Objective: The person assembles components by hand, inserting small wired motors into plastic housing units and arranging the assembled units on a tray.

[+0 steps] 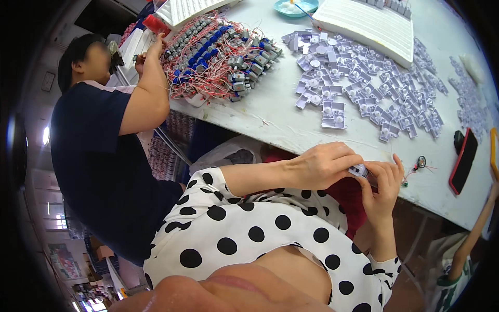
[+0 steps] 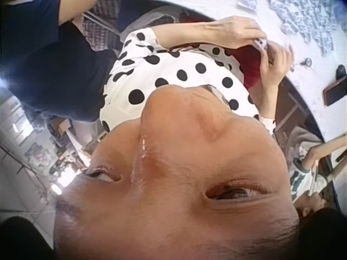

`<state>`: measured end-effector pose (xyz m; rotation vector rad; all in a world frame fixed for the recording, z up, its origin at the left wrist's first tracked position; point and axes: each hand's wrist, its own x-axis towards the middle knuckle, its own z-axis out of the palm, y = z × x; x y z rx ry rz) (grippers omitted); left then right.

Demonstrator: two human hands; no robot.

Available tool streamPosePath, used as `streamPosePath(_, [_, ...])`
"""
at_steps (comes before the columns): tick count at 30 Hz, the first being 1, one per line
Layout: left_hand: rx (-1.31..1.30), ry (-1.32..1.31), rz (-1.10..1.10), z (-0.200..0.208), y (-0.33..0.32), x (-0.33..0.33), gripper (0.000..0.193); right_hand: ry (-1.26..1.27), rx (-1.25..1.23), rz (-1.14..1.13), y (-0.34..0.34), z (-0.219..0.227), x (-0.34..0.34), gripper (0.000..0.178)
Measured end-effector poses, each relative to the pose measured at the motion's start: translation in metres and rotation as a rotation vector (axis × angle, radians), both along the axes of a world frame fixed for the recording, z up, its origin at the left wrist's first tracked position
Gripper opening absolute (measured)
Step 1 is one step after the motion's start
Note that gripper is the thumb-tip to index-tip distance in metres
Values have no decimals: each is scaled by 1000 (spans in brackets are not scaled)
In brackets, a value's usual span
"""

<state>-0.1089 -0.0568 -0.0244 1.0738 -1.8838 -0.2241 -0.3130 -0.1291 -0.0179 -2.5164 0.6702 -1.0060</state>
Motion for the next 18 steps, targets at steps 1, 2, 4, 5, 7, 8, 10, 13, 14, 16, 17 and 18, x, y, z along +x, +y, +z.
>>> streamPosePath(1, [-13,-3,0,-1,1,2,37,-3,-13,0,1,-1,1,30])
streamPosePath(2, [-1,8,-1,-2,2,2,37,6,-7,6,1,-3,0,30])
streamPosePath(4, [12,12,6,-3,4,1,37,16,-7,13,0,-5,0,30])
streamPosePath(5, [6,13,6,-3,5,1,37,9,-15,6,1,-5,0,30])
streamPosePath(7, [6,-4,0,-2,3,-2,37,11,-25,-4,3,-6,-2,30])
streamPosePath(8, [3,4,-4,-1,2,-4,37,-14,-20,-17,4,-6,-2,30])
streamPosePath(10, [-39,-19,3,5,-1,-6,42,-30,-23,-51,3,-8,-4,30])
streamPosePath(13, [-132,-17,-19,23,-6,-7,48,-128,7,-101,3,-10,-7,31])
streamPosePath(14, [-178,-40,-20,26,-11,-5,52,-184,28,-91,3,-10,-3,32])
streamPosePath(16, [-115,10,3,40,-4,-4,49,-268,21,-90,-2,-8,1,33])
streamPosePath(17, [-41,47,90,50,-1,-4,45,-294,-5,-88,-6,-6,2,34])
streamPosePath(18, [-46,46,55,58,-3,-7,45,-293,-50,-112,-9,2,-2,34])
